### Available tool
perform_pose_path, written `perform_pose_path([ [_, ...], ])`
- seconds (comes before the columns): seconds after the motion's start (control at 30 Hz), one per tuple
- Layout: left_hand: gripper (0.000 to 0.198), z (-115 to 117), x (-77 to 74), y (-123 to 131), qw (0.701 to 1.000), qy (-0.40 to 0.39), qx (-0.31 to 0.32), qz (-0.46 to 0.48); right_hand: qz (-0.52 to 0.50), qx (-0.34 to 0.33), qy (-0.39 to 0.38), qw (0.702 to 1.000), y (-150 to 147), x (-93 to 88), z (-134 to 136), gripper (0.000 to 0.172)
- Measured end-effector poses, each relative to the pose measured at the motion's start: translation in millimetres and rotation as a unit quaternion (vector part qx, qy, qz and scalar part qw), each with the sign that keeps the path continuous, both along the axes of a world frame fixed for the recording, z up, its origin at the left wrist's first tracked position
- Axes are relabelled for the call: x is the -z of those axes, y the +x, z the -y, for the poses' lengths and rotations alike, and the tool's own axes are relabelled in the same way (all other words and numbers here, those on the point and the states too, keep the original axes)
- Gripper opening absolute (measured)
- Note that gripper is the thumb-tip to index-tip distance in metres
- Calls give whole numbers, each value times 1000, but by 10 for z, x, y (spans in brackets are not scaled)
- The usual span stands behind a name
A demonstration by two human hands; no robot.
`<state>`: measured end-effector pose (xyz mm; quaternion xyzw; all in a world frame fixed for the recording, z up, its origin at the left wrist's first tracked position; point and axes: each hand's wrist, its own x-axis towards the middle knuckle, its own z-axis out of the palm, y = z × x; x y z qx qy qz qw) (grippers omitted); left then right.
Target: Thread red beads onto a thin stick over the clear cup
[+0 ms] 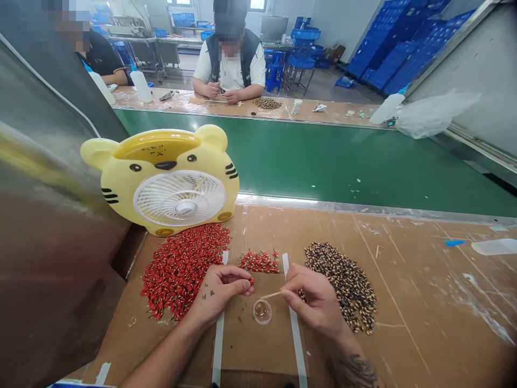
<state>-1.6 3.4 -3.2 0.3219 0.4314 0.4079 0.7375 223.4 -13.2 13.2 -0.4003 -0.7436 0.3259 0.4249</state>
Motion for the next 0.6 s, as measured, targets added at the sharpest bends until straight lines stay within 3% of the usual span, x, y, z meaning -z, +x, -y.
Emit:
perform_pose_path([
  [0.1,16,-9,-5,-7,1000,1,-1,-8,136,-92,-37,986,20,-29,-37,23],
  [0.17,15,-10,-2,-16,1000,7,1,-15,181,-105,-59,976,34,-46,-57,22],
  [0.23,15,-11,4,-24,1000,10,5,-19,190,-65,-68,977,95,-69,-81,19],
  [0.3,16,-14,14,-31,1000,7,5,-16,203,23,-67,977,224,-100,-116,17],
  [0.4,18,-16,31,-38,1000,-1,4,-6,278,152,-72,946,487,-142,-203,15],
  [0.5,19,-13,42,-41,1000,-2,11,1,389,166,-92,902,690,-146,-327,18],
  [0.6,20,-15,42,-40,1000,6,18,4,436,156,-93,881,745,-124,-464,20],
])
